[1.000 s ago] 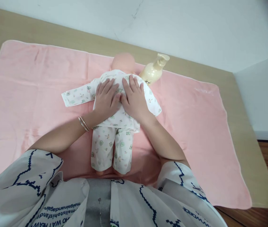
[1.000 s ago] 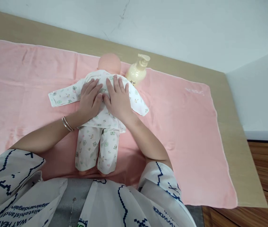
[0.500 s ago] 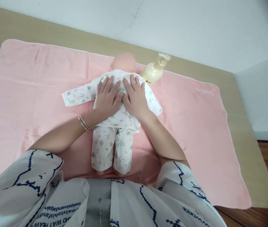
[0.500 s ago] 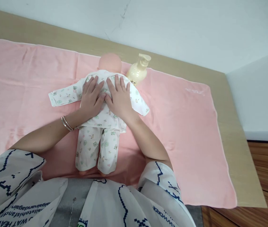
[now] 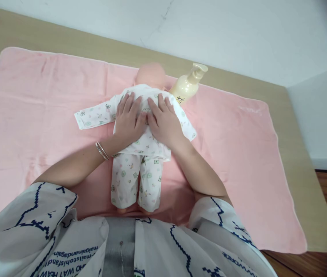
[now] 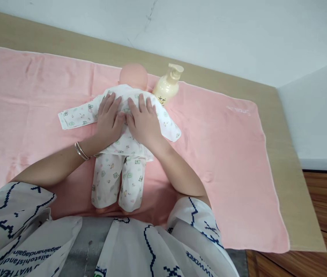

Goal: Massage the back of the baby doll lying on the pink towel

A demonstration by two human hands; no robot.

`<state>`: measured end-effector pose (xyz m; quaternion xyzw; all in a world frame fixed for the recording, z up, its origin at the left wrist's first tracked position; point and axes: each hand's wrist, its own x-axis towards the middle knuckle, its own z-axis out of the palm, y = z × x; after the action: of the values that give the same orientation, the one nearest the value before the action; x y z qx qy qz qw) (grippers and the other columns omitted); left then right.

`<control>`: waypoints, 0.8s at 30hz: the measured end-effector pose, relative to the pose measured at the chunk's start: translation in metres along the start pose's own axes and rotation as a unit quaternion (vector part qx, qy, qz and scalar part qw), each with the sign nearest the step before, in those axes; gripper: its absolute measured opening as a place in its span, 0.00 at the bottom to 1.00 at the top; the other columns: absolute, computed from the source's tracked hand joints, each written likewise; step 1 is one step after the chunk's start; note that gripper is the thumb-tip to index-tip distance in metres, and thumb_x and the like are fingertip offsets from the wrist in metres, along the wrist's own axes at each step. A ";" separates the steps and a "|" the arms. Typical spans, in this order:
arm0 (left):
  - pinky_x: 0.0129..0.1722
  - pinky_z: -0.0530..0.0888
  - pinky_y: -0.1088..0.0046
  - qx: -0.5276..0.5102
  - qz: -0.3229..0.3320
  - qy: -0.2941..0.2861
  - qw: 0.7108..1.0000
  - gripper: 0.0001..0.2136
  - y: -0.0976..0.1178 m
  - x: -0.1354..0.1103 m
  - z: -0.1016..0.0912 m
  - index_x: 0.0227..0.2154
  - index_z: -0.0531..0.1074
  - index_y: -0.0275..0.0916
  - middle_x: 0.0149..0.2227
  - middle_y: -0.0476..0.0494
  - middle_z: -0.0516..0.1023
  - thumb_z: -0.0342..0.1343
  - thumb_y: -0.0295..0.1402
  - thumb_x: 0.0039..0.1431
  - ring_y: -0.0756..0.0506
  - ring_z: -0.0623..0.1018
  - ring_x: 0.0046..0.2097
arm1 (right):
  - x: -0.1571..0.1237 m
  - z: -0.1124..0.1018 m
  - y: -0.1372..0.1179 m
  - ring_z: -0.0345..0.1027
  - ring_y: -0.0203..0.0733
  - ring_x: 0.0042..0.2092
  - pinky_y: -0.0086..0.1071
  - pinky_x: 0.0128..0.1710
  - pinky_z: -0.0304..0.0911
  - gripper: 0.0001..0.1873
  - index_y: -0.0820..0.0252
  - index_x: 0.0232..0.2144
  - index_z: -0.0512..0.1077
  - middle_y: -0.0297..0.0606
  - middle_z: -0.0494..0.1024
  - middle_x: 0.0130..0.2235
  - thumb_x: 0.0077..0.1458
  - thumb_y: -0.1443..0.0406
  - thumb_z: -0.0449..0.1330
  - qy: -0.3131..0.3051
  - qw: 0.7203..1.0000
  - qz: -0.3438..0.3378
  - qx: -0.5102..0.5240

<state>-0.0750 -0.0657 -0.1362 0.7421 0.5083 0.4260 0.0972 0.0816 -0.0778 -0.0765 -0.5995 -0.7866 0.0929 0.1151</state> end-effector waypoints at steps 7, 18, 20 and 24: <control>0.67 0.63 0.48 -0.003 0.051 -0.001 0.999 0.19 -0.003 0.001 -0.001 0.53 0.71 0.38 0.59 0.34 0.73 0.43 0.41 0.70 0.36 0.68 0.64 | 0.003 0.012 -0.003 0.40 0.64 0.74 0.67 0.69 0.44 0.30 0.61 0.68 0.58 0.50 0.51 0.73 0.66 0.64 0.47 0.028 0.999 -0.005 -0.023; 0.67 0.64 0.49 0.009 0.028 -0.001 1.000 0.19 0.003 -0.001 -0.006 0.53 0.72 0.39 0.61 0.36 0.72 0.42 0.40 0.70 0.37 0.68 0.65 | -0.013 0.013 -0.015 0.43 0.66 0.73 0.65 0.68 0.50 0.30 0.64 0.67 0.59 0.51 0.56 0.72 0.66 0.63 0.47 0.058 0.998 -0.011 -0.003; 0.70 0.58 0.48 0.010 0.008 -0.025 1.000 0.21 0.002 0.001 -0.003 0.59 0.68 0.40 0.67 0.37 0.65 0.42 0.41 0.70 0.36 0.60 0.71 | -0.004 0.016 -0.006 0.38 0.66 0.74 0.67 0.70 0.43 0.32 0.61 0.69 0.56 0.48 0.52 0.73 0.64 0.62 0.49 0.042 0.999 -0.025 0.002; 0.73 0.50 0.46 -0.006 -0.022 -0.049 0.999 0.26 -0.003 0.005 0.003 0.65 0.60 0.41 0.71 0.38 0.57 0.44 0.46 0.69 0.35 0.53 0.74 | 0.010 0.019 0.012 0.33 0.64 0.75 0.67 0.71 0.36 0.36 0.54 0.70 0.54 0.42 0.47 0.75 0.61 0.61 0.52 0.019 0.998 -0.063 0.023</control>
<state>-0.0743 -0.0599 -0.1368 0.7503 0.5164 0.3900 0.1356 0.0846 -0.0646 -0.0979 -0.5478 -0.8180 0.0916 0.1494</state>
